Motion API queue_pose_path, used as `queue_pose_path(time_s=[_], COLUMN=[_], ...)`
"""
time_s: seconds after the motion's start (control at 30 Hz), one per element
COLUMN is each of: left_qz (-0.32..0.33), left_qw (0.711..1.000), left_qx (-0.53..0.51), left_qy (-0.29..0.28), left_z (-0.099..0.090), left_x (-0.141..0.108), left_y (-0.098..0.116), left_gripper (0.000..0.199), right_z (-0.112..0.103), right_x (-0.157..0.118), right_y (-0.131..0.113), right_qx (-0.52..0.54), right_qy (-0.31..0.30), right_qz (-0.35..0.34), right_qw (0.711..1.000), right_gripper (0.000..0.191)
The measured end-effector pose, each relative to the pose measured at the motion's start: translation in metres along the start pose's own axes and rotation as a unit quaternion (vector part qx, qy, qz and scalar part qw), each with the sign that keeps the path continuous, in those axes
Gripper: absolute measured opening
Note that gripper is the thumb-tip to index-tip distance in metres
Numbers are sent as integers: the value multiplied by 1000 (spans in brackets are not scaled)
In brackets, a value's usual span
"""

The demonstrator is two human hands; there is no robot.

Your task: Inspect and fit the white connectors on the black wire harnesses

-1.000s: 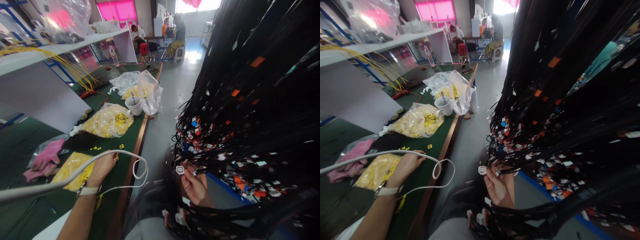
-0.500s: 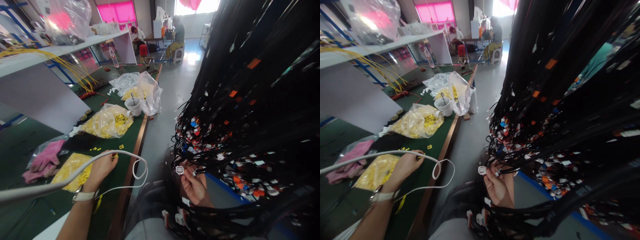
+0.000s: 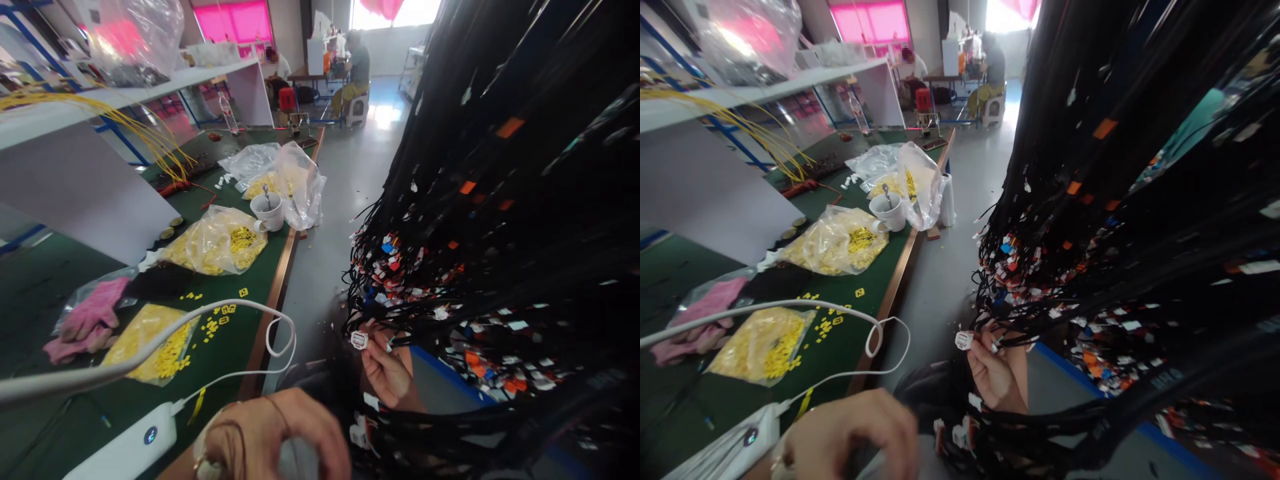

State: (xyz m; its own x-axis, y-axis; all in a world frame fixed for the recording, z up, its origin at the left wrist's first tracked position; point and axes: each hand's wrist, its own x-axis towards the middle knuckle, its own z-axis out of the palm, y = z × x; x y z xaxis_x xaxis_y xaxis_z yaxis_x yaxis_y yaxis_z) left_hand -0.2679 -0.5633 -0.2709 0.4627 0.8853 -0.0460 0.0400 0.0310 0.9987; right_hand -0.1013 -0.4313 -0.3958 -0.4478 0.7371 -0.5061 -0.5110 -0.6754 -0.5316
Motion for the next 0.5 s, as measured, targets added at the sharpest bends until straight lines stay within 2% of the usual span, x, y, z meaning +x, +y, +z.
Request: queue_pose_path(time_s=[0.07, 0.13, 0.23, 0.3, 0.4, 0.5], left_qz=[-22, -45, -64, -64, -55, -41], left_qw=[997, 982, 942, 912, 880, 860], left_qx=[27, 60, 103, 139, 199, 265], left_qy=[71, 173, 313, 380, 428, 434], left_z=[10, 15, 16, 16, 16, 18], left_x=[22, 40, 59, 66, 71, 72], left_y=[-12, -25, -45, -57, -70, -76], left_gripper=[23, 17, 13, 15, 17, 13], right_z=[1, 0, -4, -6, -6, -5], right_x=[-2, -3, -2, -1, 1, 2], right_y=[-1, 0, 1, 1, 1, 1], right_qx=[-6, -2, 16, 23, 29, 26], right_qy=[-3, -11, -28, -43, -47, -53], right_qz=[1, -6, 1, 21, 29, 9], right_qw=[1000, 1000, 999, 999, 998, 998], right_gripper=[47, 48, 46, 43, 44, 43])
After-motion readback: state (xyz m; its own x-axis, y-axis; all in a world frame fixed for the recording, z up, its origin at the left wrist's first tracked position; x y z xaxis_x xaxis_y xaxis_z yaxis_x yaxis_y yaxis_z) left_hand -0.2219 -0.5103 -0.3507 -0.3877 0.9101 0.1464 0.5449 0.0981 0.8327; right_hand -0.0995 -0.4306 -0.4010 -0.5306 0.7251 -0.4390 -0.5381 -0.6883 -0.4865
